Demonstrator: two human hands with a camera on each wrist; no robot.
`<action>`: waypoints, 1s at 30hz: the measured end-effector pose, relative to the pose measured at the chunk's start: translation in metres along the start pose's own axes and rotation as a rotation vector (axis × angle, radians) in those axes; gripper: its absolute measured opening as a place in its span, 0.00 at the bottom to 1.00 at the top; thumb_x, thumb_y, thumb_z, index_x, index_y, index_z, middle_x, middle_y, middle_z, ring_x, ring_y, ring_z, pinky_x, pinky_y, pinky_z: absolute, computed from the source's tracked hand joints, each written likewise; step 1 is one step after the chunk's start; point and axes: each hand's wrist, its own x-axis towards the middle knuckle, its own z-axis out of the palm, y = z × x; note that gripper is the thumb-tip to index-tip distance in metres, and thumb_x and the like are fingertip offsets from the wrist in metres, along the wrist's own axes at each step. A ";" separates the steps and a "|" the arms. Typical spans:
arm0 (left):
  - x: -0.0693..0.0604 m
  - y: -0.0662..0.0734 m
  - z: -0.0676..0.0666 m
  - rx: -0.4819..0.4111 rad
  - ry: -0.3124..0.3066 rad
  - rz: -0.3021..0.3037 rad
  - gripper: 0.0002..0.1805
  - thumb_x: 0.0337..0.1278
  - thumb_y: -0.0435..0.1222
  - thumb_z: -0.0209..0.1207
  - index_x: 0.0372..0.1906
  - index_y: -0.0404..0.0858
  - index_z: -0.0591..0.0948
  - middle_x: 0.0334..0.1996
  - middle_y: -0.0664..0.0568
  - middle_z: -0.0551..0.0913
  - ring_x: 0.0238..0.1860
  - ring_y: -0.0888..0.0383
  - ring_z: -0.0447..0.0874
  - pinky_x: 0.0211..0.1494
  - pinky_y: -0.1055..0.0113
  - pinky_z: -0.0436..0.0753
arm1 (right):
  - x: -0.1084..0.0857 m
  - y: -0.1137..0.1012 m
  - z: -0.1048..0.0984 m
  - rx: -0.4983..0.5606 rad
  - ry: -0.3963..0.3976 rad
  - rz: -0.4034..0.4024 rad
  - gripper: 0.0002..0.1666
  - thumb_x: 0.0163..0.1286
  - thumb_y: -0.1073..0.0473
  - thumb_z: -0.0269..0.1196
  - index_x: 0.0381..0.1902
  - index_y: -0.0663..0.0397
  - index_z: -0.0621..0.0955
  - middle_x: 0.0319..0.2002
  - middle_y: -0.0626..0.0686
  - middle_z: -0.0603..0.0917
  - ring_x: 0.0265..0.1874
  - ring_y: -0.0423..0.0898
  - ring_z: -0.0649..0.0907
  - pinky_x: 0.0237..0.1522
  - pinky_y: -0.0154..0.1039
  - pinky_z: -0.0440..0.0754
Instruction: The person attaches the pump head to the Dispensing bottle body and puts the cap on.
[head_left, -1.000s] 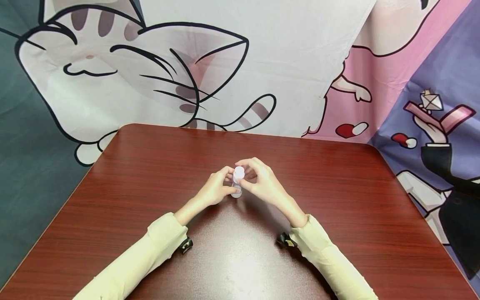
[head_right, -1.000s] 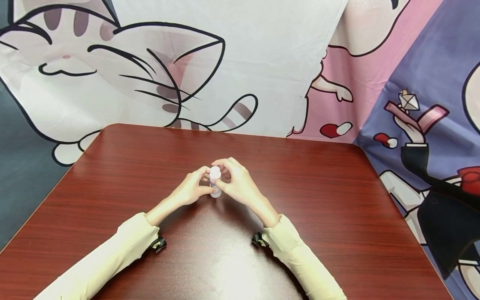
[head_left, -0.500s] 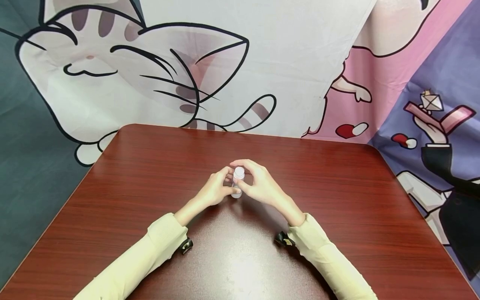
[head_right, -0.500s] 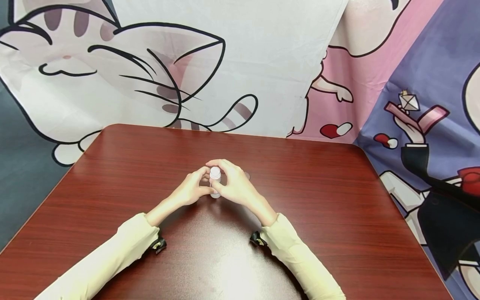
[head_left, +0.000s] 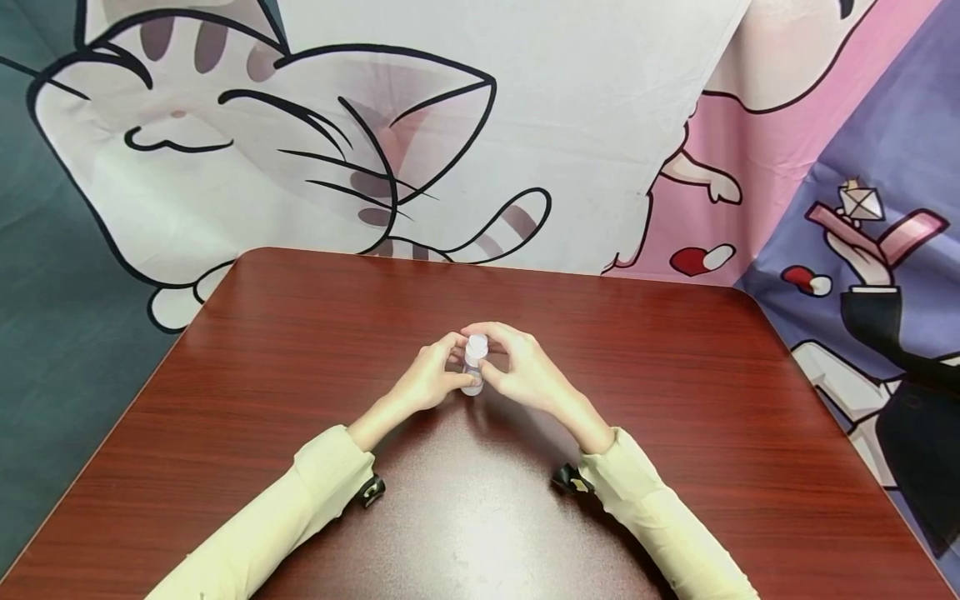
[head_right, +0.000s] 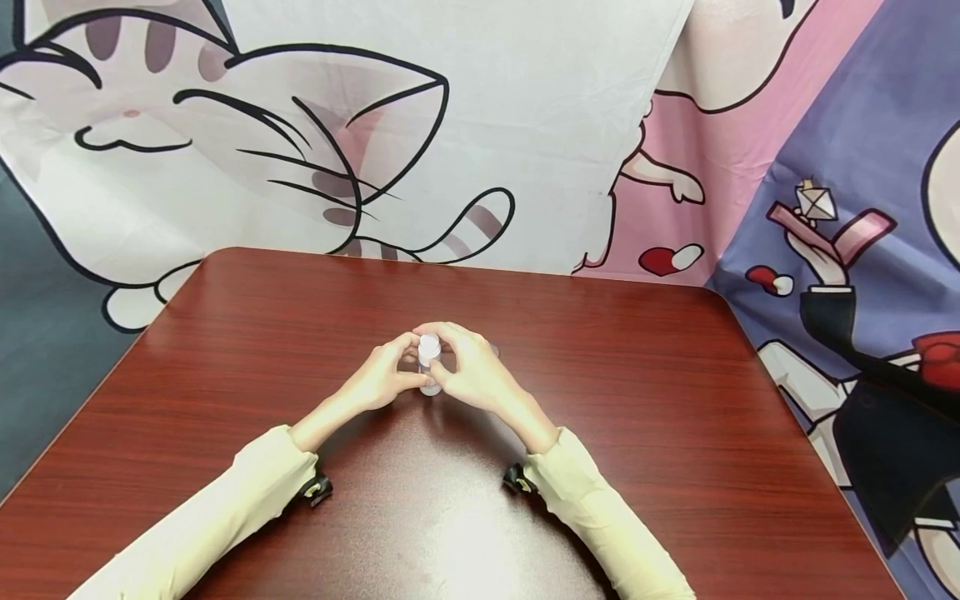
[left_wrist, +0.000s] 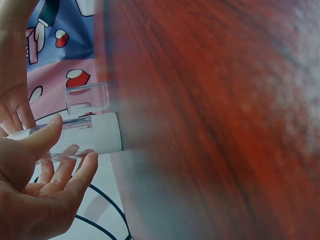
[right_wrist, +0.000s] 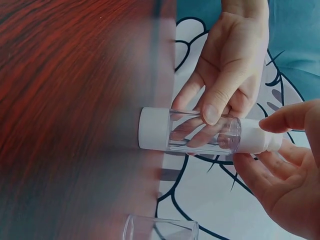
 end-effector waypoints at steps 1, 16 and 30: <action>0.000 0.000 0.000 0.000 -0.001 -0.001 0.24 0.51 0.30 0.67 0.54 0.29 0.73 0.51 0.39 0.82 0.51 0.45 0.83 0.56 0.51 0.80 | 0.000 0.001 0.000 -0.001 0.002 -0.002 0.23 0.60 0.72 0.60 0.55 0.64 0.77 0.51 0.58 0.83 0.50 0.48 0.84 0.53 0.34 0.81; 0.001 -0.001 0.001 0.008 0.007 -0.006 0.24 0.50 0.29 0.66 0.53 0.30 0.73 0.49 0.39 0.82 0.51 0.45 0.82 0.56 0.52 0.80 | -0.002 0.002 0.003 -0.010 0.050 0.011 0.21 0.61 0.73 0.62 0.54 0.65 0.78 0.50 0.59 0.83 0.47 0.49 0.85 0.49 0.33 0.83; 0.000 0.001 0.002 0.006 0.035 0.001 0.23 0.49 0.30 0.68 0.51 0.32 0.74 0.46 0.40 0.84 0.49 0.46 0.84 0.55 0.53 0.80 | -0.003 -0.001 0.010 -0.063 0.160 0.073 0.22 0.55 0.78 0.60 0.48 0.61 0.79 0.40 0.55 0.85 0.38 0.46 0.87 0.43 0.31 0.84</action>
